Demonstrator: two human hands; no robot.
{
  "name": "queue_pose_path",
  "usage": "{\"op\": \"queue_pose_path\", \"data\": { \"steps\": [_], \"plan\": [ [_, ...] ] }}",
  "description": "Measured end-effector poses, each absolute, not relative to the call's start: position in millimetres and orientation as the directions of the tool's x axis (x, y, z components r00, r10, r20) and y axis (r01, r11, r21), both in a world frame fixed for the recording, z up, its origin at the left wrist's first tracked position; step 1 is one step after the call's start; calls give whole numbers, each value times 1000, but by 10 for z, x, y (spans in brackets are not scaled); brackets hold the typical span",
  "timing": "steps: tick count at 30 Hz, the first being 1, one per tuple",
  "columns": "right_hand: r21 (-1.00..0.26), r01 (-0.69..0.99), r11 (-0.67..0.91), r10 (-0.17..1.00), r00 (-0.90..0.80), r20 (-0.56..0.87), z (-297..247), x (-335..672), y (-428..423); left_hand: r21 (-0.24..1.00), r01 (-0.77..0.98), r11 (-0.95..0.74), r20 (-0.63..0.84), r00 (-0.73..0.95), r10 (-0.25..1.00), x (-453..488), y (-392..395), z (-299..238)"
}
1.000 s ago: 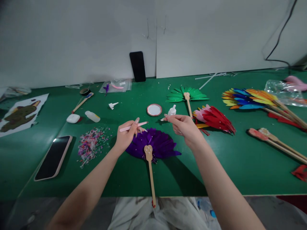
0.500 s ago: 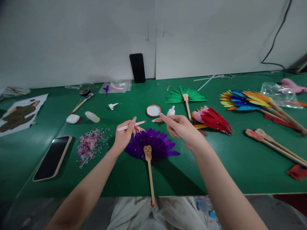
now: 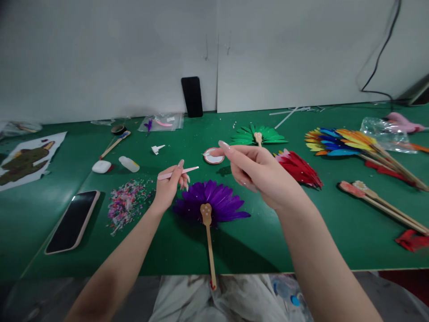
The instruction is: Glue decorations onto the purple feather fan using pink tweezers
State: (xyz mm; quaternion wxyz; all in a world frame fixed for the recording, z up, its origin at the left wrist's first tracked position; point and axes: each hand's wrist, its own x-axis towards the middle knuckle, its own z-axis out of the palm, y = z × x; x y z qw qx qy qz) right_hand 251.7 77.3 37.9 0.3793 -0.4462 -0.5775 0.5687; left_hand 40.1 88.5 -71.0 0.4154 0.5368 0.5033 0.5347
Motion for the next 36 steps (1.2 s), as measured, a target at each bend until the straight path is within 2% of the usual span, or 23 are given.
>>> {"op": "queue_pose_path", "data": {
  "steps": [4,7,9,13,16,20,23,25,27,29,32,34,36],
  "plan": [
    [-961,274,49,969,-246,-21,203,2584,750,975,174,-136,145,-40,989,402,875,-723],
    [-879,463,115,987,-155,48,-125,2609,729,958,255,-134,131,31,991,402,864,-736],
    [-792,569,223,969,-215,118,-376,2606,665,949,285,-138,121,75,990,411,853,-743],
    [-578,653,489,869,-423,258,-749,2543,308,930,336,-146,105,137,985,438,832,-743],
    [-461,754,468,880,-352,318,-866,2407,-79,922,358,-146,93,160,983,448,825,-720],
    [-300,899,318,946,-282,159,-918,2156,-397,918,367,-153,96,169,981,441,831,-696],
    [-193,928,318,947,-320,24,-911,2055,-422,922,354,-155,107,153,982,405,849,-701],
    [-193,922,337,939,-343,-1,-858,2082,-406,928,339,-152,122,109,986,355,870,-700],
    [-246,909,336,940,-341,22,-744,2191,-399,935,322,-149,146,32,989,283,900,-688],
    [-338,892,301,951,-307,36,-567,2371,-396,941,305,-146,175,-70,982,200,939,-670],
    [-502,847,174,974,-223,-38,-250,2700,-355,957,256,-135,192,-213,958,94,1000,-660],
    [-601,792,111,982,-180,-56,-73,2897,-307,965,234,-114,168,-225,960,63,1026,-669],
    [-675,735,64,983,-162,-83,39,3037,-267,966,242,-89,132,-167,977,74,1029,-685]
  ]
}}
